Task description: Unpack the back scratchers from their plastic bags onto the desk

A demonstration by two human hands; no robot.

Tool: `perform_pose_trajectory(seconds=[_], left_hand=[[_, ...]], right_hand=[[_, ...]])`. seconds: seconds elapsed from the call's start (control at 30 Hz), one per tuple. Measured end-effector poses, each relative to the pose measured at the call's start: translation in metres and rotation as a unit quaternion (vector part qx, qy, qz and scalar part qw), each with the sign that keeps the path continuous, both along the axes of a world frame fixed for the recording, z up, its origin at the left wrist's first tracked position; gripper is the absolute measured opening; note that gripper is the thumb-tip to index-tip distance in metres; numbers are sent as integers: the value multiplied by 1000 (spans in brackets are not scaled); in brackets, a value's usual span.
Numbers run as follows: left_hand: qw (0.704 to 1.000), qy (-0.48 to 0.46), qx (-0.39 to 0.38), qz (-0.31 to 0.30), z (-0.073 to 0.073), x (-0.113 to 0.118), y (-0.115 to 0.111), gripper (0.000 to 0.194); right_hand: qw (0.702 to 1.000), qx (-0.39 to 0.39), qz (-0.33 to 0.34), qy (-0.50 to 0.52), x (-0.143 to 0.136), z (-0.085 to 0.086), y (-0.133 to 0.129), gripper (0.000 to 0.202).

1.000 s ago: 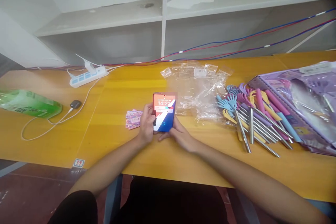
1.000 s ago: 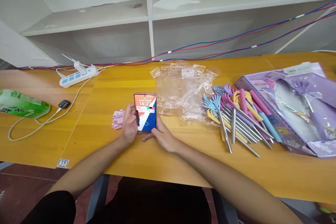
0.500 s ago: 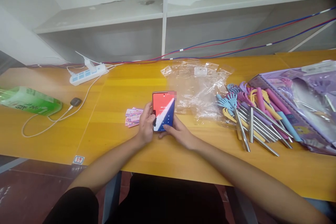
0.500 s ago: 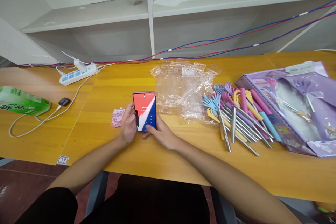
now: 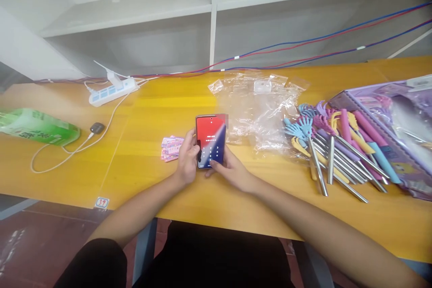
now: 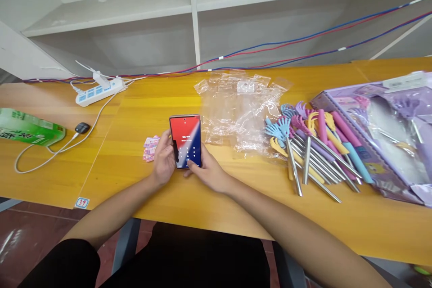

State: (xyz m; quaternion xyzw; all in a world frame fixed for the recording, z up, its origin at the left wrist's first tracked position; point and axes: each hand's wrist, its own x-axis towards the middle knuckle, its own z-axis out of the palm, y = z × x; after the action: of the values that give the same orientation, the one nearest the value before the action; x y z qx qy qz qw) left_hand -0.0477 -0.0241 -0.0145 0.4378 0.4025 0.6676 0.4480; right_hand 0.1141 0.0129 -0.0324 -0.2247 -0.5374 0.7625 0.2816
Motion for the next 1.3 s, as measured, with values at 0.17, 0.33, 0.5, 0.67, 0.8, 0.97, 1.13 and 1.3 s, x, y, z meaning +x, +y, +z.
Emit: perform_pose_trajectory(seconds=[0.17,0.33,0.5,0.67,0.8,0.97,1.13,1.3], left_hand=[[1000,9,5,8,0,1,0,53],[1000,9,4,2,1,2,0,52],[1000,7,2,10,-1,1,1,51],[1000,-4,-5,5,2,1,1,50],[1000,-12,-6,-7,4,1,0,47],[1000,-1,-26,-9,3,0,0,47],[999,12,-42,0,4,-1,-1,48],[999,2,-42,2,4,0,0,46]], right_hand=[[1000,2,6,-1,1,2,0,65],[1000,3,10,-11,2,5,0,65],[1000,7,17,-14,3,9,1,60],[1000,11,13,-19,4,9,1,58],[999,12,14,-29,5,6,1,61],[999,30,19,-37,6,9,2,59],[998,36,27,-47,7,15,3,65],[998,30,32,-37,7,12,3,67]])
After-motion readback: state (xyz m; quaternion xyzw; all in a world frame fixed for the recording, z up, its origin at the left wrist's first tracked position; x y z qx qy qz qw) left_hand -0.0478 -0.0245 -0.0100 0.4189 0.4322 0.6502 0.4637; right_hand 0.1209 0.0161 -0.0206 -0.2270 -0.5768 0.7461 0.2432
